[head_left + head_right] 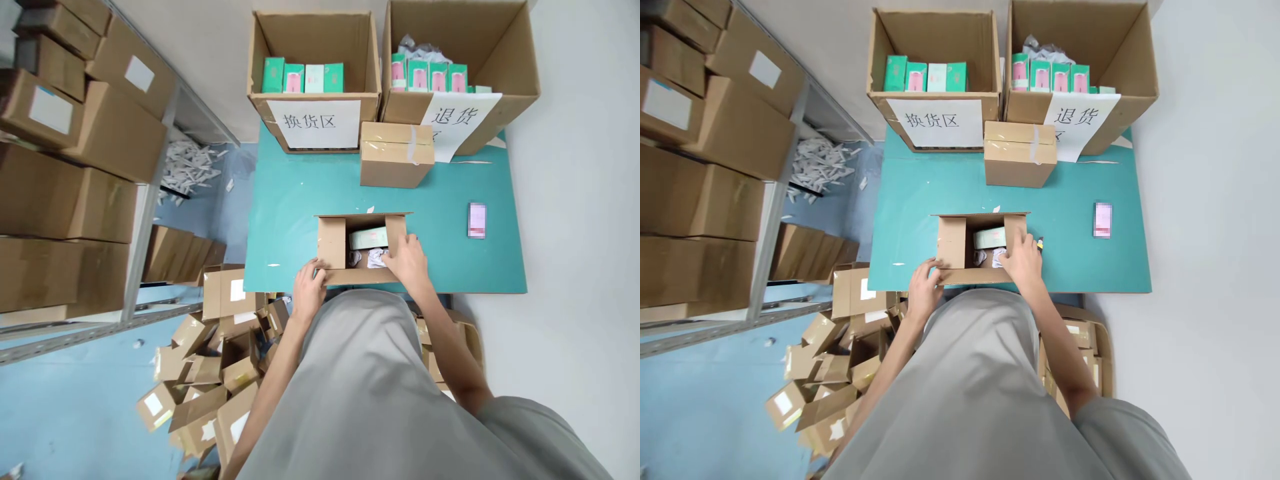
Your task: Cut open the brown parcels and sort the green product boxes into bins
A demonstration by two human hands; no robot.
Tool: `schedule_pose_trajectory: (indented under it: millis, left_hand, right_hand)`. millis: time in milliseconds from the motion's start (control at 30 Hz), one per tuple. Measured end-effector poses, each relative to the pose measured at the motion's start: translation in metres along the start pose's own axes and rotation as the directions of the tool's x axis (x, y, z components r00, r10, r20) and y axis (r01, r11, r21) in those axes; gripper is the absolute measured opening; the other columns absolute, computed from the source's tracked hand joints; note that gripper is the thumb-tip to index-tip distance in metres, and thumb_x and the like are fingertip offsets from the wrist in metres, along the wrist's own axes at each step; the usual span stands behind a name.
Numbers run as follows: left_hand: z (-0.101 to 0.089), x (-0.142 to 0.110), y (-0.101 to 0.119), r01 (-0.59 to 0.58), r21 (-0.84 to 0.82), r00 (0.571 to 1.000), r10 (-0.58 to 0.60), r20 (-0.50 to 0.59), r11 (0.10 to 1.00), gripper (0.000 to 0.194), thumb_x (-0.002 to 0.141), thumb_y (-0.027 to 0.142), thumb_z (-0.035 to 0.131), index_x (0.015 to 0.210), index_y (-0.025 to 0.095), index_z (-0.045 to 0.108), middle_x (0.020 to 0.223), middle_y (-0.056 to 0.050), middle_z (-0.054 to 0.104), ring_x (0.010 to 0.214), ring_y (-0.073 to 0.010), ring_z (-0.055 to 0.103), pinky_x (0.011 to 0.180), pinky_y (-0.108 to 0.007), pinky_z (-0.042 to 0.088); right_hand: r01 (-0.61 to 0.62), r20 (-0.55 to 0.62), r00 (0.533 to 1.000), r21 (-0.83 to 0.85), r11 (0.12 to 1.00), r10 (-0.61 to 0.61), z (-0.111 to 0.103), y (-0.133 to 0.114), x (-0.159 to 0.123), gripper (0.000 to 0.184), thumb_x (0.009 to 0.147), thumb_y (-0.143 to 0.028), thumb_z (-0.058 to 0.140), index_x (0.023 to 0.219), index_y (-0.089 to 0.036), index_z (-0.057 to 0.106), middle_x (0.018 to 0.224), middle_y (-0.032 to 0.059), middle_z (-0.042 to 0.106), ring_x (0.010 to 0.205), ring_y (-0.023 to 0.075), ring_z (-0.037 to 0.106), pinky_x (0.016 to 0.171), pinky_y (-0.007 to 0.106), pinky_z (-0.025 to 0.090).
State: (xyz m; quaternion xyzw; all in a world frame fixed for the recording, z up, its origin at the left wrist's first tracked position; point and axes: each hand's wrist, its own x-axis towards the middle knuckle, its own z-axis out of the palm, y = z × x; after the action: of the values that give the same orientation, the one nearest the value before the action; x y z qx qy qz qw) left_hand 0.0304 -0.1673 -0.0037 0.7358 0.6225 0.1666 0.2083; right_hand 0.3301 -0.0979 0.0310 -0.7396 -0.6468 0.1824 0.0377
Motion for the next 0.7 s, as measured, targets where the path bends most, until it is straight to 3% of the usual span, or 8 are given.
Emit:
schedule_pose_trajectory:
  millis: [100,200,267,367,467,567,633,700]
  left_hand:
    - [-0.01,-0.003,0.003,0.017,-0.036,0.999,-0.016,0.03,0.999,0.031,0.084,0.0,0.068,0.101,0.026,0.069,0.142,-0.016,0.076,0.155,-0.0408,0.062,0.122,-0.061,0.055]
    - [-0.029,0.001,0.01,-0.009,-0.123,0.998,0.016,0.061,0.992,0.017,0.096,0.033,0.083,0.107,0.028,0.071,0.148,-0.015,0.075,0.159,-0.044,0.057,0.132,-0.067,0.045]
    - [-0.042,0.013,0.019,-0.03,-0.205,0.995,0.048,0.084,0.978,0.02,0.106,0.049,0.074,0.109,0.029,0.074,0.15,-0.012,0.076,0.156,-0.0421,0.06,0.132,-0.064,0.045]
    - [-0.047,0.046,0.036,-0.056,-0.294,0.986,0.1,0.136,0.954,0.037,0.119,0.047,0.048,0.115,0.029,0.079,0.144,-0.01,0.08,0.139,-0.0357,0.072,0.12,-0.054,0.056]
    - [-0.026,0.093,0.057,-0.131,-0.243,0.954,0.189,0.234,0.961,0.03,0.114,0.041,0.059,0.131,0.025,0.078,0.139,-0.013,0.08,0.13,-0.0345,0.076,0.113,-0.047,0.059]
    - [0.009,0.142,0.085,-0.247,-0.042,0.893,0.244,0.378,0.968,0.052,0.103,0.037,0.08,0.149,0.016,0.068,0.149,-0.021,0.073,0.138,-0.0375,0.071,0.114,-0.045,0.058]
    - [0.031,0.169,0.106,-0.313,0.116,0.845,0.221,0.488,0.943,0.063,0.096,0.035,0.089,0.149,0.01,0.065,0.147,-0.027,0.071,0.14,-0.04,0.069,0.114,-0.045,0.057]
    - [0.047,0.187,0.122,-0.337,0.178,0.824,0.198,0.531,0.924,0.071,0.087,0.033,0.099,0.144,0.006,0.066,0.143,-0.031,0.071,0.136,-0.0425,0.071,0.108,-0.045,0.06]
  right_hand:
    - [-0.045,-0.052,0.997,0.061,0.997,0.048,-0.014,0.018,-0.012,0.073,0.095,-0.031,0.065,0.167,-0.02,0.055,0.133,0.0201,0.069,0.129,0.0433,0.067,0.104,0.053,0.059]
    - [-0.047,-0.114,0.992,0.089,0.995,0.057,-0.024,0.031,-0.02,0.064,0.097,-0.03,0.063,0.16,-0.021,0.062,0.131,0.0184,0.072,0.127,0.0408,0.068,0.107,0.053,0.058]
    - [-0.051,-0.137,0.988,0.096,0.994,0.064,-0.027,0.033,-0.023,0.057,0.098,-0.028,0.062,0.155,-0.02,0.066,0.129,0.0187,0.073,0.125,0.04,0.068,0.107,0.052,0.058]
    - [-0.038,-0.156,0.986,0.092,0.995,0.052,-0.027,0.028,-0.023,0.049,0.101,-0.025,0.06,0.149,-0.02,0.068,0.129,0.0188,0.073,0.126,0.0391,0.068,0.106,0.051,0.057]
    - [-0.014,-0.179,0.983,0.076,0.997,0.027,-0.026,0.021,-0.022,0.044,0.102,-0.022,0.058,0.145,-0.021,0.068,0.129,0.0186,0.074,0.127,0.0394,0.068,0.105,0.05,0.058]
    - [-0.003,-0.187,0.982,0.06,0.998,0.014,-0.025,0.018,-0.02,0.041,0.102,-0.022,0.058,0.142,-0.02,0.068,0.127,0.0182,0.075,0.123,0.0392,0.07,0.106,0.051,0.059]
    - [-0.006,-0.193,0.981,0.057,0.998,0.017,-0.024,0.018,-0.02,0.04,0.101,-0.022,0.059,0.139,-0.02,0.069,0.125,0.0176,0.076,0.12,0.0387,0.071,0.106,0.05,0.059]
    - [-0.008,-0.207,0.978,0.064,0.998,0.021,-0.023,0.018,-0.021,0.038,0.1,-0.021,0.06,0.138,-0.02,0.069,0.125,0.0176,0.076,0.12,0.0386,0.072,0.105,0.05,0.059]
